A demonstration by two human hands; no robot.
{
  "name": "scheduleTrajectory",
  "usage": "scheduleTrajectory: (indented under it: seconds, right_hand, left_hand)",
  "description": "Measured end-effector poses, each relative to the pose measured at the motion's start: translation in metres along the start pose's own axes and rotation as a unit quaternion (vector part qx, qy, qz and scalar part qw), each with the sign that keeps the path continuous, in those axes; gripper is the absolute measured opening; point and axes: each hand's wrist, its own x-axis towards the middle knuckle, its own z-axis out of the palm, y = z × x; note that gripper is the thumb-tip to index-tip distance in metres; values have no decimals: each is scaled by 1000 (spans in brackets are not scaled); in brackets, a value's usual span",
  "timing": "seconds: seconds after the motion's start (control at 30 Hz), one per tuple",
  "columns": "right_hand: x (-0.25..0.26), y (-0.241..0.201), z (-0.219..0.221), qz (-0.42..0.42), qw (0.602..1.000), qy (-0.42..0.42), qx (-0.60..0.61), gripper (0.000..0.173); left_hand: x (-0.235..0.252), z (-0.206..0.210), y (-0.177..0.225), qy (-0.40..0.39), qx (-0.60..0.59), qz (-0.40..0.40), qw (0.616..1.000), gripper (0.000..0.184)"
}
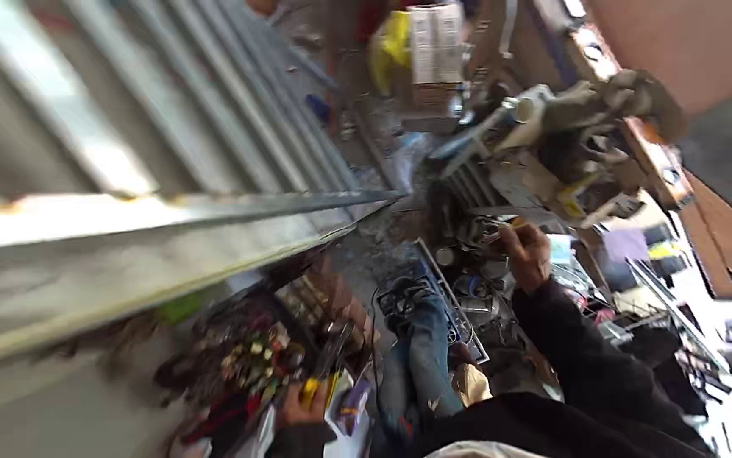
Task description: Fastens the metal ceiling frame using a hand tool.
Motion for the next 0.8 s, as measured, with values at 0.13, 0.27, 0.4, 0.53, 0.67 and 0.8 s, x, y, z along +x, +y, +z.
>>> scheduleTrajectory:
  seconds: [0.13,0.27,0.4,0.53,0.67,0.8]
  right_hand:
    - [-62,-31,87,-244,933,-188,187,10]
    - [-114,-146,105,-417,868,-210,169,13]
    - [-148,-214,97,-505,821,-228,137,12]
    - [-177,-256,92,-547,793,-242,118,13]
    - [-201,-282,95,-598,758,-238,107,12]
    - [-220,-307,95,-659,706,-245,81,10]
  left_hand:
    - [16,-92,71,-13,-2,-7,1000,52]
    - [5,-158,85,77,-27,67,994,48]
    - [-25,-222,92,109,-19,43,993,46]
    - [-50,-255,81,179,2,52,982,47]
    - [-66,-271,65,252,9,61,966,47]
    - [-81,-286,58,294,19,39,955,46]
